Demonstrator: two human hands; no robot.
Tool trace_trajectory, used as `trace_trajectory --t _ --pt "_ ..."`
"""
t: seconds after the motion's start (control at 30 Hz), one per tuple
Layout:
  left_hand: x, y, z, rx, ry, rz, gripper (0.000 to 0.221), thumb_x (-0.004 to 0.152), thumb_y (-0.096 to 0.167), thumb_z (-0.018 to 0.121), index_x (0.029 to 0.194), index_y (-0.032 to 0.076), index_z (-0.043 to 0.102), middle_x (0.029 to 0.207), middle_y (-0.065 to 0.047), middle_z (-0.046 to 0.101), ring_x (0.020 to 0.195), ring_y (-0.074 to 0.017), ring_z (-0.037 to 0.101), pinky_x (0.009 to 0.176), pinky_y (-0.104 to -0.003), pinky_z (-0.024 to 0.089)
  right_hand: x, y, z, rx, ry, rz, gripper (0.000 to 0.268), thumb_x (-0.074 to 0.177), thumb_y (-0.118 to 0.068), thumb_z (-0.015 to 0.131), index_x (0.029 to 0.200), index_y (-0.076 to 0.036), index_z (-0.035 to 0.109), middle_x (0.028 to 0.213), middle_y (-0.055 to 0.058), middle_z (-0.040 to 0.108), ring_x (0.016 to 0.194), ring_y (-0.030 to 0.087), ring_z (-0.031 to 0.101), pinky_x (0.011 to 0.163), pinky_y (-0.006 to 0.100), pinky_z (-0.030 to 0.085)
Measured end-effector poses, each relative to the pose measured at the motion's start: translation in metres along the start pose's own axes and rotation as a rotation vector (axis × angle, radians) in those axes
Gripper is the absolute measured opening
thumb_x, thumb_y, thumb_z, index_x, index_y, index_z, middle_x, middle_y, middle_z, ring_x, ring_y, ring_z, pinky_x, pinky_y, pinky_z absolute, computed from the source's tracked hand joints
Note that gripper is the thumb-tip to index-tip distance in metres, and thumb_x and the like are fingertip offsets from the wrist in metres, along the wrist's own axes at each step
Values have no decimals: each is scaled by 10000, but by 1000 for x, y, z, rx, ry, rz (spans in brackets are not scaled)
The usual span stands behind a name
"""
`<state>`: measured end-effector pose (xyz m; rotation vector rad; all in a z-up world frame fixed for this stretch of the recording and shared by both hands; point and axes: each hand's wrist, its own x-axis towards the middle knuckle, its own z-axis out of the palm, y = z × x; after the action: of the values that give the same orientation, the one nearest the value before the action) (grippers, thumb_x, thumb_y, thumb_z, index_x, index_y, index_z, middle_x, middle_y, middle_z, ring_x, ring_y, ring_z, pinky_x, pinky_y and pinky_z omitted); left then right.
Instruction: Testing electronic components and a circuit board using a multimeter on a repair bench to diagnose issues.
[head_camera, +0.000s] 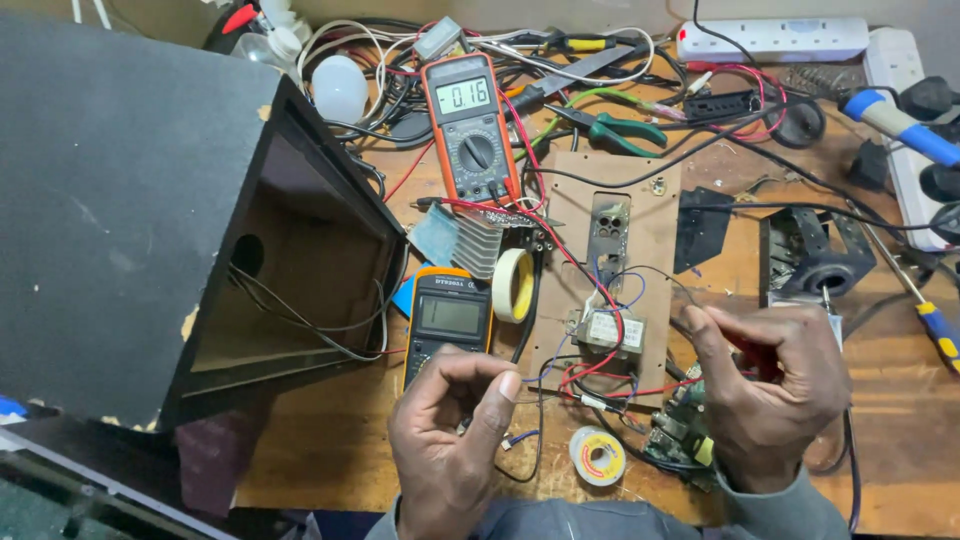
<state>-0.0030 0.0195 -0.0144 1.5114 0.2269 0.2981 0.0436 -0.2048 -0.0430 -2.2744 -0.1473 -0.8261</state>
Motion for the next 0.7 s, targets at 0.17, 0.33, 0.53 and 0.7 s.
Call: trace_trajectory --t 0.17,0.33,0.53,0.7 --pt "2 -6 -6 -72 79 -1 85 906 122 720 907 38 707 802 -29 613 700 -105 555 635 -237 455 -6 3 -4 27 25 93 165 1009 35 873 944 63 723 820 150 559 738 220 449 677 324 325" --pt "6 -11 -10 -75 244 -54 151 892 141 720 996 38 684 711 -96 716 608 -93 645 505 -192 488 -5 2 -5 80 32 144 157 976 51 850 909 69 709 795 150 563 715 213 472 661 313 337" --pt "8 -5 -16 16 277 -135 117 945 165 673 968 53 701 666 -30 684 453 -66 484 413 -205 392 -6 6 -9 102 14 179 157 1000 63 825 921 70 689 824 155 581 756 217 508 702 308 375" --pt "10 -20 -21 -73 291 -135 126 975 165 637 988 40 650 631 -33 582 468 -63 451 405 -193 322 -3 11 -10 109 11 157 147 982 48 823 919 59 692 827 150 596 777 220 532 736 314 403"
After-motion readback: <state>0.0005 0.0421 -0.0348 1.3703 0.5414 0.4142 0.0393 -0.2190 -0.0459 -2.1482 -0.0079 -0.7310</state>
